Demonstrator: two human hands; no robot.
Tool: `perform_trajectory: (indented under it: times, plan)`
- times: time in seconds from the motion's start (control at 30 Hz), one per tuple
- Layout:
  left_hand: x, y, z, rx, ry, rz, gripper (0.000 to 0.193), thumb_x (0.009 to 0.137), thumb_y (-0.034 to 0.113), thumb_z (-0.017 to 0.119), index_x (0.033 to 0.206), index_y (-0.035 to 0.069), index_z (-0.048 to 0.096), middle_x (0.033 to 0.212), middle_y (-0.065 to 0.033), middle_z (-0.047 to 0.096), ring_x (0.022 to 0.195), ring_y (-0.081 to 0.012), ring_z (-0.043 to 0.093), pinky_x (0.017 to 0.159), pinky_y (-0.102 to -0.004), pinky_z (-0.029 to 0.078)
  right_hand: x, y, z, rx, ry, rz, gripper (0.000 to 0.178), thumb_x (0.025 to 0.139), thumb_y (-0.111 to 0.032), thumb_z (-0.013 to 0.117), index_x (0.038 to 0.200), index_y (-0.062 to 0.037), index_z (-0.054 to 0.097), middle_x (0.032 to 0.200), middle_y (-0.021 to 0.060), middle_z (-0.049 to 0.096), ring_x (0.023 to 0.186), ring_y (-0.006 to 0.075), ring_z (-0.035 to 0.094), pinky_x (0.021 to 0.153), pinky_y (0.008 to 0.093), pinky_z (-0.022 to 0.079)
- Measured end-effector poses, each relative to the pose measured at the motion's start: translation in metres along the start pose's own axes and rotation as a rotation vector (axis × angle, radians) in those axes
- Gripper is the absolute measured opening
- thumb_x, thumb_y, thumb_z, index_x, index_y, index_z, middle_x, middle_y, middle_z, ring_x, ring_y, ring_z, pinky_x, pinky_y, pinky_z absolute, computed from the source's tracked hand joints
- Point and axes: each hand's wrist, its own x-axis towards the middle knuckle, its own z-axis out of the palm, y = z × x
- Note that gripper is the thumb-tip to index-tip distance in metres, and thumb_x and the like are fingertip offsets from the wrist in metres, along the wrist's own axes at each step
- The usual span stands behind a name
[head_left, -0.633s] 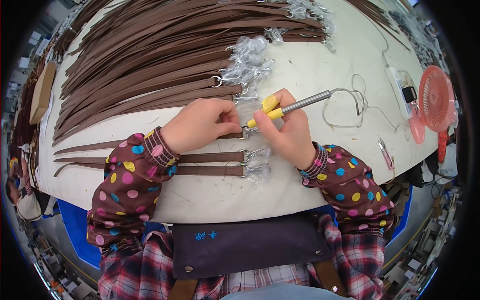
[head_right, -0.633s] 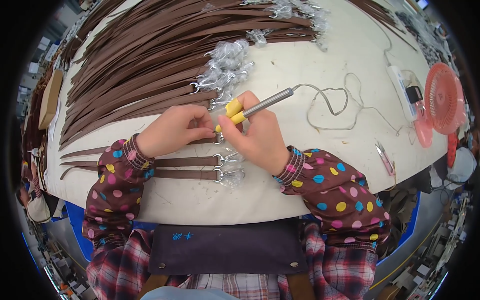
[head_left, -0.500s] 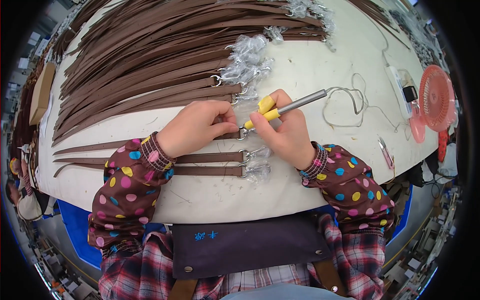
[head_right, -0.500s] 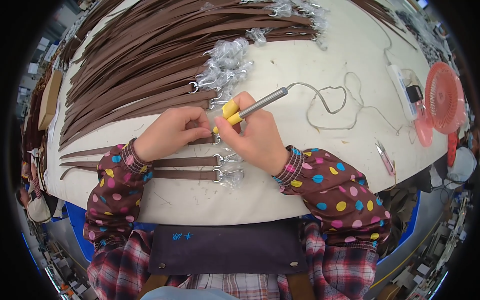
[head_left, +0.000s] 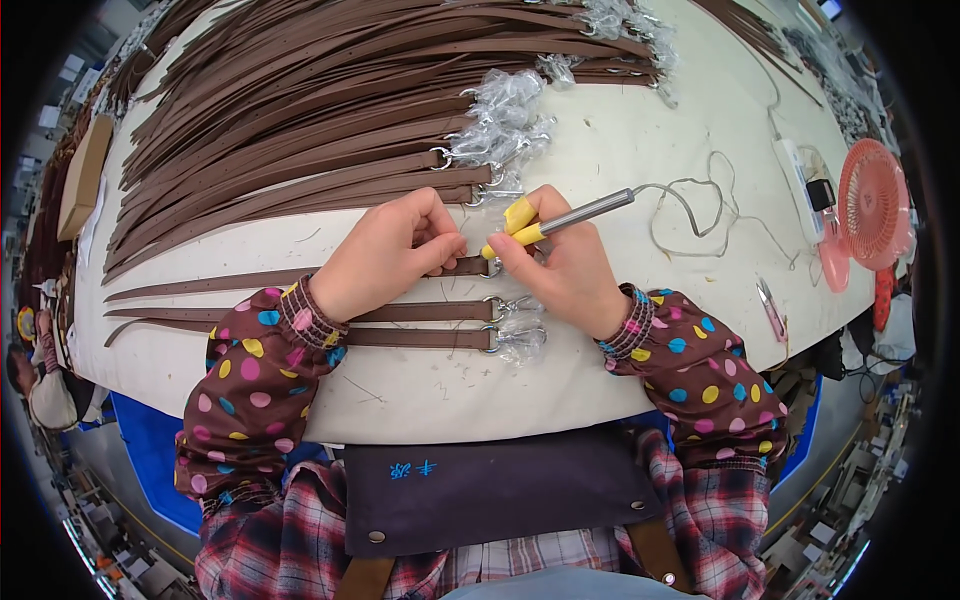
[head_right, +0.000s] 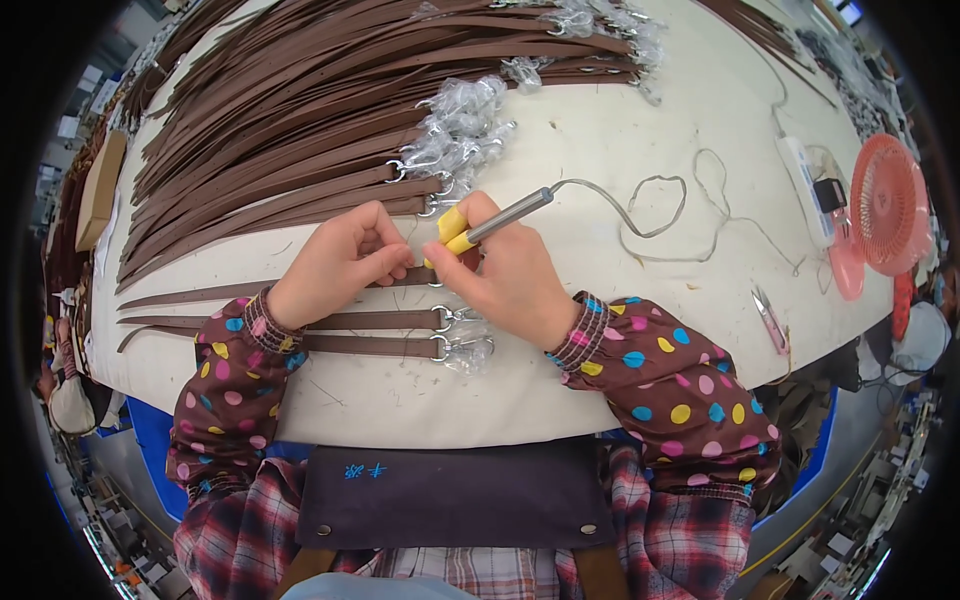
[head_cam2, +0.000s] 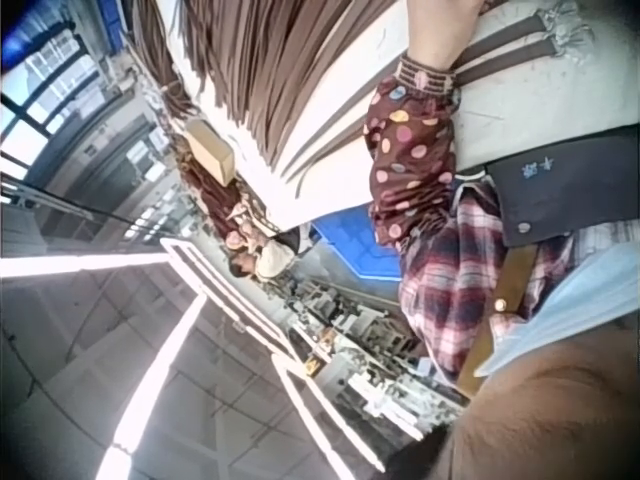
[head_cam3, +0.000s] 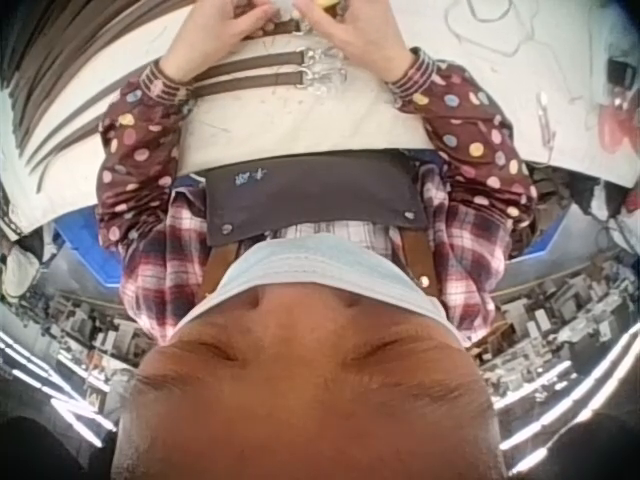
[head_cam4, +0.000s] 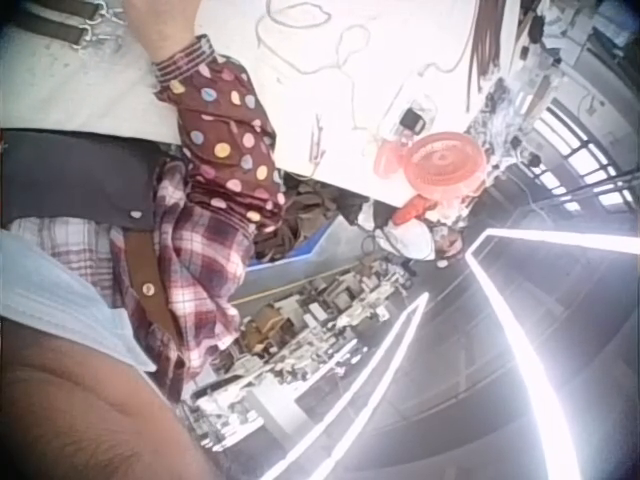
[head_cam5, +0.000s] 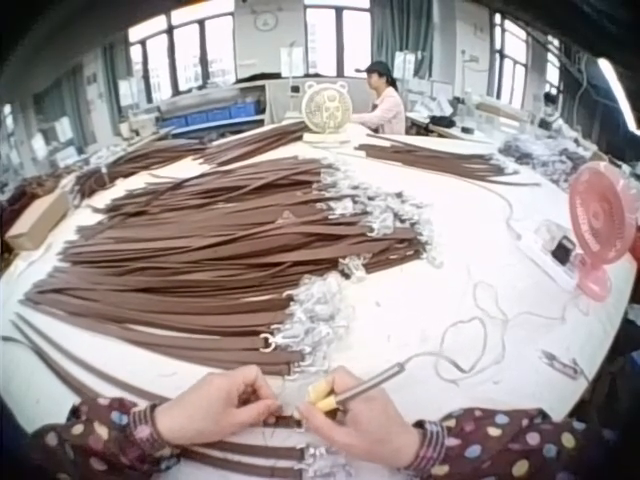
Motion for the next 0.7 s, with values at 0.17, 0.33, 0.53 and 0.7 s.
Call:
perform_trajectory:
  times: [0.17, 0.33, 0.53, 0.7]
  plan:
    - [0.0002, 0.002, -0.0001, -0.048, -0.012, -0.028, 0.015, 0.089, 0.009, 0.06, 0.087, 0.0, 0.049, 0.079, -0.0047, 0.062, 0.07, -0.0077, 0.059, 0.062, -0.0207, 0.049, 0.0002, -0.002, -0.0002, -0.029, -0.015, 0.012, 0.025, 0.086, -0.016, 0.064, 0.091, -0.0027, 0.044, 0.071, 0.0067, 0.06, 0.058, 0.0133, 0.06, 0.051, 0.0244, 0.045]
    - [0.0, 0.0033, 0.0004, -0.078, -0.018, -0.042, 0.015, 0.09, 0.009, 0.06, 0.087, 0.0, 0.049, 0.079, -0.0049, 0.062, 0.069, -0.0076, 0.057, 0.062, -0.0204, 0.048, 0.0001, -0.0041, -0.0001, -0.039, -0.021, 0.019, 0.026, 0.086, -0.017, 0.064, 0.091, -0.0027, 0.044, 0.071, 0.0069, 0.059, 0.058, 0.0142, 0.06, 0.051, 0.0255, 0.046]
    - [0.0001, 0.0038, 0.0002, -0.084, -0.025, -0.056, 0.015, 0.09, 0.01, 0.059, 0.087, 0.0, 0.049, 0.079, -0.0051, 0.062, 0.07, -0.0076, 0.057, 0.062, -0.0205, 0.048, 0.0, -0.0046, 0.0, 0.017, -0.034, 0.083, 0.022, 0.086, -0.013, 0.065, 0.091, -0.0019, 0.047, 0.073, 0.0005, 0.053, 0.063, 0.0045, 0.047, 0.053, 0.0201, 0.04]
    - [-0.0001, 0.0036, 0.0001, -0.082, -0.03, -0.043, 0.015, 0.09, 0.01, 0.059, 0.087, -0.001, 0.048, 0.08, -0.0056, 0.061, 0.07, -0.0082, 0.057, 0.062, -0.021, 0.049, 0.0003, -0.0052, -0.0004, -0.011, -0.041, 0.081, 0.022, 0.086, -0.013, 0.065, 0.091, -0.0019, 0.046, 0.073, 0.0011, 0.053, 0.062, 0.0045, 0.048, 0.053, 0.0201, 0.04]
